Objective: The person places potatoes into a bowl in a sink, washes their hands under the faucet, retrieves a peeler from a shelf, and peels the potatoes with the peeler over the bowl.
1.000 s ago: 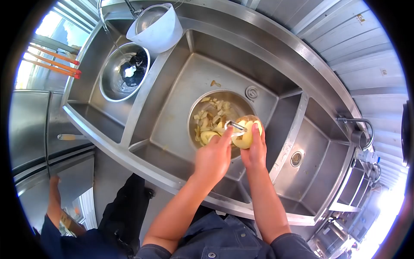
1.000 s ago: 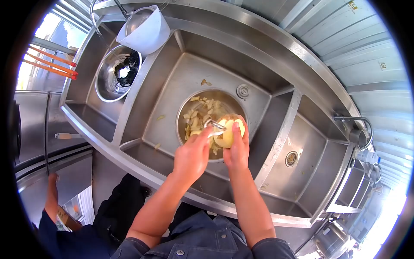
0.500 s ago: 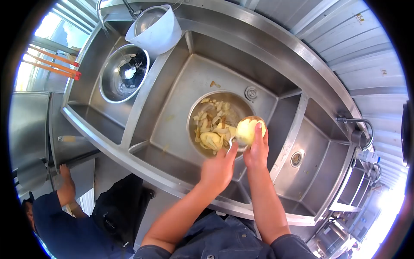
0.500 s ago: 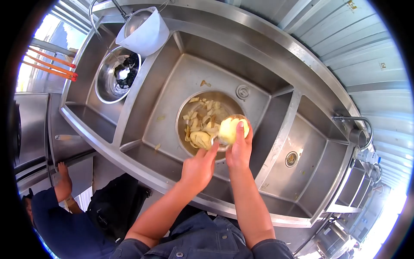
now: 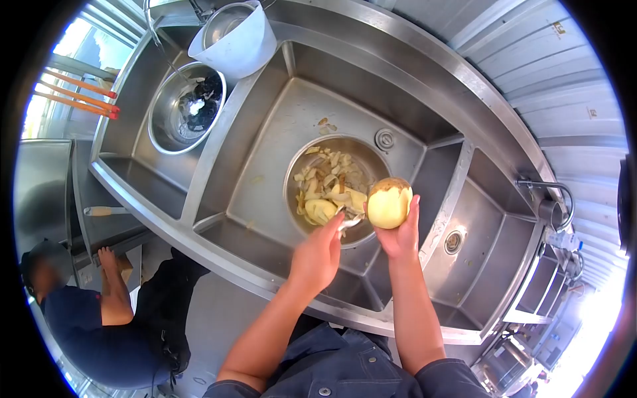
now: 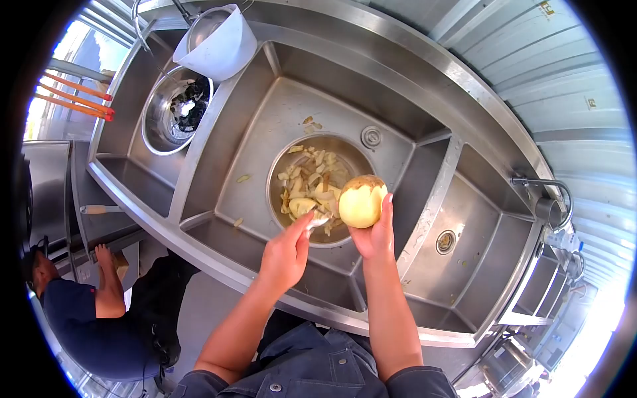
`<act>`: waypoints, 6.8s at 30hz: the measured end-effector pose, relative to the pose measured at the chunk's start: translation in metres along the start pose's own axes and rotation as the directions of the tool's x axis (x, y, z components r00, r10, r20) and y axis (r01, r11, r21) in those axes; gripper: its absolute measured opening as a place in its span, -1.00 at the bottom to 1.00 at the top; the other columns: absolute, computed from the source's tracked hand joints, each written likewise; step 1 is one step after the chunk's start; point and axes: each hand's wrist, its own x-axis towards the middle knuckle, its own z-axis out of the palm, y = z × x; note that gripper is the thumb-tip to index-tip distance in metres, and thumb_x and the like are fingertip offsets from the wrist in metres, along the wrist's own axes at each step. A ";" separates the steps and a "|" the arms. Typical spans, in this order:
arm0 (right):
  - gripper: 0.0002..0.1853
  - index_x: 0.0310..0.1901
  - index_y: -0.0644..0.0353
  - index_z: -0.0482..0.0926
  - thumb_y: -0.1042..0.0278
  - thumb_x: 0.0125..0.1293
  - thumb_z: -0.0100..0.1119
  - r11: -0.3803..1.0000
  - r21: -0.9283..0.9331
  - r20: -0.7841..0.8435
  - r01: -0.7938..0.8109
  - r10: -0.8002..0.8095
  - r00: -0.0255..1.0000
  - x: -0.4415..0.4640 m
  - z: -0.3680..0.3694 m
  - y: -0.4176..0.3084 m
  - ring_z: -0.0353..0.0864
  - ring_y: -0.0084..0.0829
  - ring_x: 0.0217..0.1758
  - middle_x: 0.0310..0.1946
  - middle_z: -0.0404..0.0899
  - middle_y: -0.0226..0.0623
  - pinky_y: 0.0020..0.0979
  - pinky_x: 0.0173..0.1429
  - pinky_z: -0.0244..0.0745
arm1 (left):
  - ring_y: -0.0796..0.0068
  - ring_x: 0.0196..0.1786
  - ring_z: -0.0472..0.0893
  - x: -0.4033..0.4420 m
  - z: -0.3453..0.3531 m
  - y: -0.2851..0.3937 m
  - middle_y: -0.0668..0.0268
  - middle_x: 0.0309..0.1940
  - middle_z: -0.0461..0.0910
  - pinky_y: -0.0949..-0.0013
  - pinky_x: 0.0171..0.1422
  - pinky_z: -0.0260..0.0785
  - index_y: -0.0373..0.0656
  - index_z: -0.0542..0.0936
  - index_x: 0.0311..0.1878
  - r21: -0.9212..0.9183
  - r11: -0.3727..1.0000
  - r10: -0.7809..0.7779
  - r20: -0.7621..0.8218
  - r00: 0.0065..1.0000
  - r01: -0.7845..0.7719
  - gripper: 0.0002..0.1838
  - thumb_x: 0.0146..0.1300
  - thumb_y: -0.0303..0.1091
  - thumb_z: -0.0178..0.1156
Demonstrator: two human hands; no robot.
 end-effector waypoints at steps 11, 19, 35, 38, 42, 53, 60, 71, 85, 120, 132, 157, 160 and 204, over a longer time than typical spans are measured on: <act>-0.46 0.32 0.06 0.48 -0.14 0.52 0.12 0.995 -0.073 -0.026 -0.063 0.061 0.998 0.005 -0.003 0.013 0.54 -0.22 0.34 0.26 0.59 -0.29 -0.09 0.45 0.44 | -0.17 -0.09 0.69 -0.005 -0.007 0.025 -0.09 -0.16 0.69 -0.01 -0.05 0.56 -0.13 0.56 0.29 0.007 0.996 -0.091 0.167 0.982 0.091 -0.61 0.43 -0.48 0.13; -0.41 0.25 -0.07 0.54 -0.36 0.52 -0.10 0.979 0.078 -0.113 -0.187 0.195 0.974 -0.001 0.024 0.013 0.55 -0.22 0.25 0.16 0.63 -0.35 -0.09 0.34 0.44 | -0.18 -0.11 0.68 0.040 -0.021 0.023 -0.08 -0.11 0.68 -0.02 -0.07 0.53 -0.14 0.53 0.32 -0.053 0.999 -0.010 0.064 0.998 0.014 -0.60 0.44 -0.48 0.12; -0.35 0.28 0.16 0.51 -0.29 0.59 -0.19 0.984 0.035 -0.003 -0.173 0.173 0.985 -0.001 0.016 0.018 0.59 -0.15 0.24 0.17 0.63 -0.20 -0.14 0.37 0.47 | -0.14 -0.06 0.70 0.022 -0.022 0.039 -0.08 -0.08 0.69 0.08 -0.01 0.57 -0.17 0.53 0.33 -0.092 0.995 -0.018 0.033 0.999 0.021 -0.59 0.44 -0.53 0.12; -0.35 0.36 0.25 0.42 -0.20 0.60 -0.11 0.969 -0.189 0.143 -0.157 0.186 0.972 -0.015 0.021 0.015 0.55 -0.17 0.32 0.25 0.57 -0.11 -0.13 0.43 0.43 | -0.15 -0.07 0.69 0.019 -0.025 0.044 -0.07 -0.10 0.69 0.06 -0.02 0.57 -0.17 0.53 0.31 -0.079 0.994 -0.068 0.088 0.994 0.075 -0.60 0.43 -0.53 0.12; -0.42 0.35 0.20 0.42 -0.09 0.53 0.07 0.913 -0.348 0.035 -0.210 0.237 0.971 -0.016 0.016 0.014 0.56 -0.21 0.31 0.25 0.57 -0.17 -0.13 0.45 0.42 | -0.16 -0.10 0.69 0.034 -0.031 0.035 -0.07 -0.11 0.69 0.01 -0.06 0.56 -0.16 0.50 0.34 -0.022 0.998 -0.047 0.173 0.984 0.051 -0.56 0.41 -0.52 0.11; -0.44 0.20 0.20 0.49 -0.16 0.48 0.09 0.981 0.010 -0.098 -0.196 0.196 0.976 0.000 0.016 0.012 0.61 -0.09 0.13 0.03 0.64 -0.04 -0.05 0.25 0.54 | -0.10 -0.23 0.69 -0.021 -0.023 0.024 -0.02 -0.22 0.69 -0.03 -0.18 0.54 -0.12 0.51 0.34 0.070 0.997 -0.040 0.218 0.975 0.025 -0.54 0.38 -0.45 0.16; -0.37 0.27 0.21 0.47 -0.21 0.49 0.00 0.973 -0.191 -0.047 -0.129 0.123 0.991 -0.009 0.022 0.018 0.56 -0.10 0.26 0.18 0.58 -0.04 -0.12 0.40 0.44 | -0.20 -0.15 0.68 0.030 -0.027 0.035 -0.09 -0.13 0.69 -0.06 -0.09 0.53 -0.14 0.52 0.31 0.018 0.998 -0.060 0.207 0.976 0.057 -0.59 0.41 -0.47 0.13; -0.45 0.17 0.21 0.48 -0.18 0.54 -0.03 0.987 0.059 -0.015 -0.149 0.150 0.989 -0.001 0.032 0.013 0.55 -0.07 0.20 0.09 0.58 -0.12 -0.02 0.29 0.53 | -0.10 -0.29 0.68 0.004 -0.012 0.023 0.02 -0.24 0.66 0.01 -0.25 0.55 -0.07 0.54 0.33 0.071 0.997 0.025 0.090 0.996 -0.032 -0.52 0.33 -0.47 0.22; -0.35 0.25 0.23 0.47 -0.24 0.50 -0.09 0.979 0.102 -0.070 -0.176 0.183 0.981 -0.002 0.022 -0.008 0.56 0.01 0.24 0.18 0.55 0.05 -0.02 0.32 0.51 | -0.08 -0.23 0.70 -0.030 0.005 0.007 0.03 -0.23 0.68 0.02 -0.19 0.57 -0.08 0.53 0.35 0.109 0.991 -0.099 0.213 0.972 0.077 -0.51 0.35 -0.50 0.19; -0.47 0.34 0.18 0.45 -0.08 0.63 -0.11 0.979 -0.186 0.019 -0.089 0.094 0.995 -0.008 0.010 0.021 0.56 -0.19 0.32 0.26 0.58 -0.17 -0.11 0.46 0.42 | -0.13 -0.14 0.69 0.024 -0.013 0.024 -0.07 -0.15 0.68 0.01 -0.08 0.55 -0.15 0.54 0.29 0.059 0.996 -0.071 0.053 0.996 0.068 -0.60 0.40 -0.48 0.15; -0.41 0.34 0.23 0.42 -0.12 0.57 0.04 0.978 -0.198 0.014 -0.057 0.061 0.998 0.001 0.008 0.010 0.53 -0.23 0.35 0.28 0.56 -0.22 -0.15 0.45 0.41 | -0.15 -0.16 0.68 -0.002 -0.012 0.009 -0.09 -0.10 0.69 -0.02 -0.13 0.55 -0.11 0.47 0.37 0.077 0.988 -0.142 0.066 0.988 0.137 -0.56 0.45 -0.45 0.10; -0.45 0.34 0.16 0.47 -0.08 0.54 0.05 0.987 -0.137 0.159 -0.082 0.104 0.982 -0.010 0.014 0.023 0.55 -0.23 0.35 0.26 0.60 -0.24 -0.12 0.47 0.40 | -0.06 -0.01 0.70 0.005 -0.021 0.015 -0.01 -0.01 0.69 0.06 0.03 0.57 -0.12 0.49 0.37 -0.063 0.981 -0.176 0.102 0.979 0.183 -0.58 0.46 -0.42 0.11; -0.46 0.33 0.16 0.47 -0.08 0.54 0.06 0.992 -0.108 0.121 -0.072 0.085 0.989 -0.009 0.009 0.022 0.56 -0.24 0.34 0.26 0.60 -0.27 -0.13 0.45 0.41 | -0.08 -0.03 0.70 0.006 -0.024 0.018 -0.03 -0.04 0.70 0.04 0.01 0.56 -0.11 0.45 0.40 -0.060 0.978 -0.190 0.127 0.974 0.199 -0.55 0.46 -0.42 0.12; -0.45 0.29 0.07 0.51 -0.17 0.51 0.09 0.994 -0.058 0.048 -0.095 0.098 0.994 -0.022 0.007 0.022 0.60 -0.32 0.27 0.21 0.63 -0.36 -0.19 0.33 0.51 | -0.06 -0.03 0.71 -0.015 -0.006 0.010 -0.01 0.00 0.70 0.09 0.02 0.56 -0.08 0.44 0.42 -0.142 0.973 -0.162 0.144 0.976 0.182 -0.56 0.51 -0.39 0.10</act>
